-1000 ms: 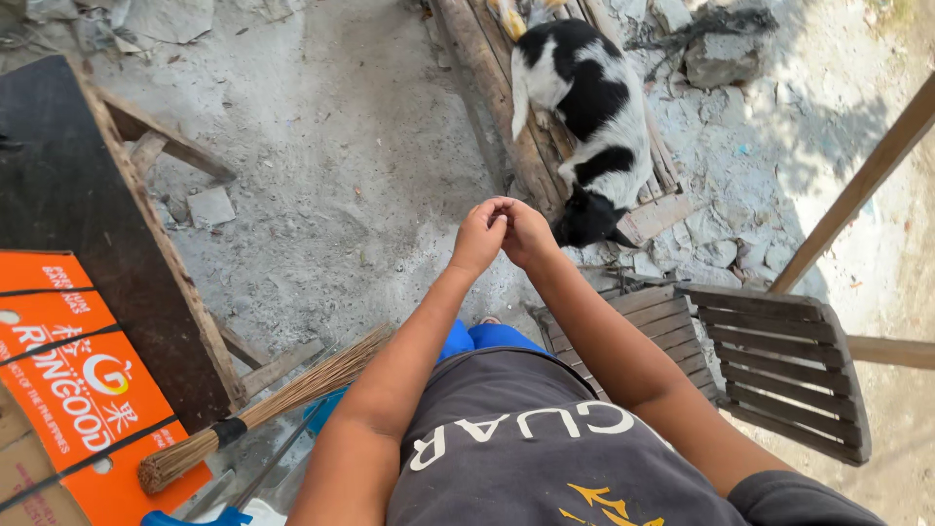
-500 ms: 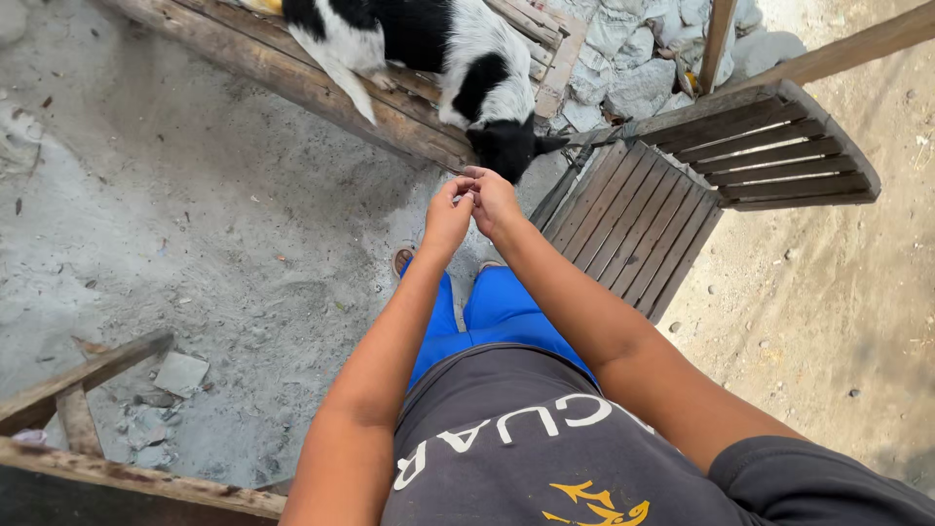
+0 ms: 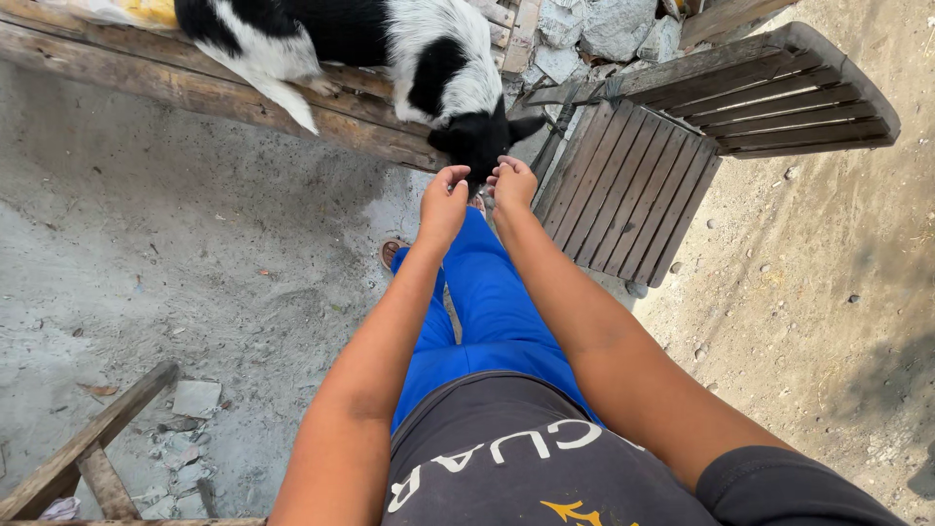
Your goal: The person sweeps debris into a dustpan using a broom and pets two animals. The person then picks up small objects from the ground and moves a bamboo bench.
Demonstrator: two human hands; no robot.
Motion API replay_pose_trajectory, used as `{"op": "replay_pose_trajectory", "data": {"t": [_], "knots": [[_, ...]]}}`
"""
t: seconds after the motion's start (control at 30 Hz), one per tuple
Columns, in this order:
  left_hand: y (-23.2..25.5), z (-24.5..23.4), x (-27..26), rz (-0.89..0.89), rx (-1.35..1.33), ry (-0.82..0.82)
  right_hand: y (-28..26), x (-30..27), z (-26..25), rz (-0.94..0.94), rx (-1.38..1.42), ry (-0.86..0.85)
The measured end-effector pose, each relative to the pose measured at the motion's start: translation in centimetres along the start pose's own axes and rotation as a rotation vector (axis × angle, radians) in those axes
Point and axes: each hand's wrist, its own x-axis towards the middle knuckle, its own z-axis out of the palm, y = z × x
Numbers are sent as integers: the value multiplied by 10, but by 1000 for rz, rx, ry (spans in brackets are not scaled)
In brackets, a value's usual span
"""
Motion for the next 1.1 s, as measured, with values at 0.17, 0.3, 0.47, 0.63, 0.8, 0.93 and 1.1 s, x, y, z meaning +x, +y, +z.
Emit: {"op": "replay_pose_trajectory", "data": {"t": [0.17,0.3,0.47,0.63,0.8,0.93,1.1], "knots": [[-14,29,37,2,-17,-5,9,57,-8,-81,-164,129],[-17,41,52,-19,28,8,13,67,-12,-180,-375,127],[-18,49,62,-44,-7,29,13,69,-7,-157,-407,78],[-19,58,65,-80,-3,29,5,74,-2,-188,-737,103],[-23,65,62,-104,-42,27,5,75,-4,-79,-771,27],[-21,66,60,-223,-100,32,21,83,0,43,-547,-97],[-23,55,55,-196,-149,73,14,87,4,177,-307,-292]]}}
